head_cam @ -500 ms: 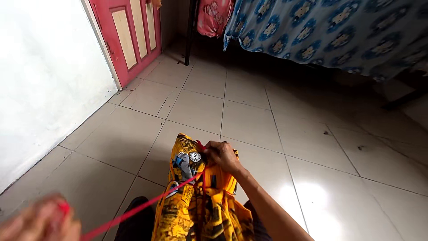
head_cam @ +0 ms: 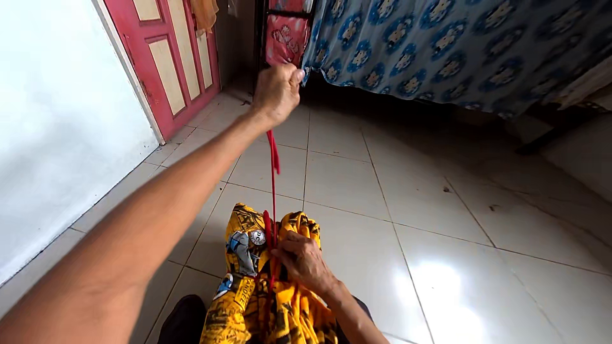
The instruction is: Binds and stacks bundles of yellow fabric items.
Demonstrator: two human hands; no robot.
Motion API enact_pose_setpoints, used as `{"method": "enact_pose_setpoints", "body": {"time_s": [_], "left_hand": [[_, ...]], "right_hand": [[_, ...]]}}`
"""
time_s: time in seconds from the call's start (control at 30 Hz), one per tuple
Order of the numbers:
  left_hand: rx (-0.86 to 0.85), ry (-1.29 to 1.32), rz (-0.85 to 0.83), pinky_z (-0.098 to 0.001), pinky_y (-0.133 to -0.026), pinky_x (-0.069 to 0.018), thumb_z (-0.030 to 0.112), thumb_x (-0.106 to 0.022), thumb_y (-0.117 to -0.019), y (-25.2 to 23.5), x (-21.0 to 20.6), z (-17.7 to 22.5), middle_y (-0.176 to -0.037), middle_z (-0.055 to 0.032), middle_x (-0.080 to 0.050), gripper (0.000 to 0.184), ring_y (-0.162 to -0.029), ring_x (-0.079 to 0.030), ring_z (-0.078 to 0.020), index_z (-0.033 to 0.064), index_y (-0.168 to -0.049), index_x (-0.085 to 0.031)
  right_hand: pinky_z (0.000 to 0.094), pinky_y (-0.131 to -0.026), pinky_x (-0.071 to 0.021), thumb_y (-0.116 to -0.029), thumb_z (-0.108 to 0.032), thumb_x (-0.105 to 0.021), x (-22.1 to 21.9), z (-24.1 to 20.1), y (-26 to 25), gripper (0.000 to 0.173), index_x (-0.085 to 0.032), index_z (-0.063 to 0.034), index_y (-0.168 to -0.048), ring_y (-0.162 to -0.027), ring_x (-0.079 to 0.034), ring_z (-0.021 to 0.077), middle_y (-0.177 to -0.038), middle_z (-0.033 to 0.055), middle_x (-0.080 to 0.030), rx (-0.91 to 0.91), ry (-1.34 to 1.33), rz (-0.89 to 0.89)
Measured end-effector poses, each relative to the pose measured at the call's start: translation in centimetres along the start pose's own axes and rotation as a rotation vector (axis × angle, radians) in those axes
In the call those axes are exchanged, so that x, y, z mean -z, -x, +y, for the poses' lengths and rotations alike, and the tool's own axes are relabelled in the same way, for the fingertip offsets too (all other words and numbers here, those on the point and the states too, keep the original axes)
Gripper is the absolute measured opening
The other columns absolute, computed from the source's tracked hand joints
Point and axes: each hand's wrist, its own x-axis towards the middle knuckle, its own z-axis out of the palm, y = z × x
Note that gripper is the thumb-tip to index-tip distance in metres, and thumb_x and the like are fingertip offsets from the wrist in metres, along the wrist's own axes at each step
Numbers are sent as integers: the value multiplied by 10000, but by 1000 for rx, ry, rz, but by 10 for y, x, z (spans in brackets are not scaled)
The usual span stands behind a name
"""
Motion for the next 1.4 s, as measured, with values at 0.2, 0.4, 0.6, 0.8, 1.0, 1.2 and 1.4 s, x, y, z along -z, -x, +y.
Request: {"method": "enact_pose_setpoints", "body": {"time_s": [0.2, 0.4, 0.6, 0.8, 1.0, 1.2, 1.4], "left_hand": [[-74, 31, -458, -481, -1025, -470, 95, -467, -1073, -1, -55, -31, -1188, -273, -667, 312, -1134, -643, -356, -100, -1243, -641], [163, -77, -845, -551, -1061, -448, 0, -615, -949, 181, -67, -36, -1288, -226, -633, 422, -1228, -593, -382, -2, -1370, -586], [37, -44, 56, -457, -856, -588, 63, -779, -797, 272, -114, -48, -985, -156, -737, 221, -959, -712, -328, -9, -1005, -767], [82, -14, 195, -390, -740, -591, 30, -750, -779, 272, -115, -49, -759, -101, -732, 55, -745, -719, -248, 11, -826, -772], [49, -39, 138, -461, -767, -560, -24, -731, -768, 276, -116, -48, -727, -122, -698, 47, -774, -698, -307, 5, -738, -751], [176, 45, -77, -546, -878, -519, -14, -677, -876, 271, -104, -45, -865, -157, -714, 98, -914, -690, -340, -18, -882, -774], [301, 192, -290, -429, -874, -507, 68, -665, -953, 259, -81, -55, -900, -115, -706, 115, -916, -663, -243, 9, -925, -760]], "right_hand": [[387, -743, -481, -977, -178, -606, 9, -32, -22, 274, -737, 35, -865, -752, -627, 192, -794, 131, -688, -693, -100, -150], [393, -823, -504, -1035, -191, -555, 17, -19, -33, 288, -721, 19, -930, -831, -638, 172, -865, 110, -682, -975, -292, -248], [404, -761, -489, -1039, -180, -571, 15, -32, -32, 309, -710, 15, -843, -747, -605, 186, -757, 97, -641, -950, -193, -228], [448, -831, -477, -1031, -210, -594, 13, -54, -32, 292, -741, 6, -901, -861, -641, 259, -854, 149, -690, -959, -63, -166], [473, -849, -532, -979, -116, -665, 9, -54, -25, 368, -533, 69, -1269, -895, -681, 329, -952, 208, -684, -943, -79, 6], [527, -796, -487, -892, -100, -575, 10, -20, 21, 168, -736, -63, -922, -840, -685, 257, -885, 86, -686, -23, 272, -2], [615, -796, -514, -839, 53, -614, -1, -30, 45, 405, -790, -161, -1134, -987, -698, 398, -1170, 201, -686, -92, 365, 61]]}}
